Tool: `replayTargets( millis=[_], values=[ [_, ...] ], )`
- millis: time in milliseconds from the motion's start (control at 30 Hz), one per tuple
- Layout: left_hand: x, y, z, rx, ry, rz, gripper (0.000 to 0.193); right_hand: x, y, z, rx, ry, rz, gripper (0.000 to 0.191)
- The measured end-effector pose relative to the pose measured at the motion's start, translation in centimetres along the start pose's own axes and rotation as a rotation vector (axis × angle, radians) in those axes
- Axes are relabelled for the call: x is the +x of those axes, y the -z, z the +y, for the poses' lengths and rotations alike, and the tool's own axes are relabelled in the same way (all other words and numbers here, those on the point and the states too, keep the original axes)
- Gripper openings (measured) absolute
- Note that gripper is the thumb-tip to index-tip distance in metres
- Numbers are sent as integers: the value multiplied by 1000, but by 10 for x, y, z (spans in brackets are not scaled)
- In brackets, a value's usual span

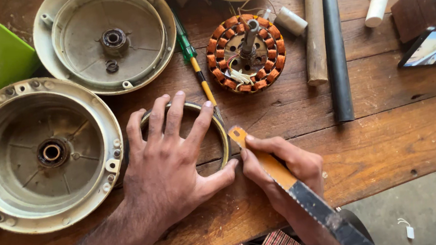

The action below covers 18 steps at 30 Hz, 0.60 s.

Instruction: The person holds a circular metal ring steady on a wooden workbench with one hand and files its edge with a flat file held in the other hand, working around the ring's rim throughout the clip.

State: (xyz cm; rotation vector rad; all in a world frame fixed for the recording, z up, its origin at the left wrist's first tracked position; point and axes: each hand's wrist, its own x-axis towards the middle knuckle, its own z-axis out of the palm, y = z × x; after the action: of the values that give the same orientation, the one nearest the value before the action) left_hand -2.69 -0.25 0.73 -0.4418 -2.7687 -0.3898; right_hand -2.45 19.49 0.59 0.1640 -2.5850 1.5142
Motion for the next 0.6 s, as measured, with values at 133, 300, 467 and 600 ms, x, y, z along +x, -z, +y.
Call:
replayTargets(
  millis=[133,300,467,600],
  values=[
    [1,-1,1,12,6,-11,90,1,1,0,-55,121,-33,21],
    [2,-2,1,5,-1,-3,91,1,4,-1,-33,64,-41,19],
    [2,-2,1,0,5,-21,91,1,3,0,-43,94,-40,18],
    [2,-2,0,13,10,-30,92,4,2,2,-47,-27,-83,18]
  ],
)
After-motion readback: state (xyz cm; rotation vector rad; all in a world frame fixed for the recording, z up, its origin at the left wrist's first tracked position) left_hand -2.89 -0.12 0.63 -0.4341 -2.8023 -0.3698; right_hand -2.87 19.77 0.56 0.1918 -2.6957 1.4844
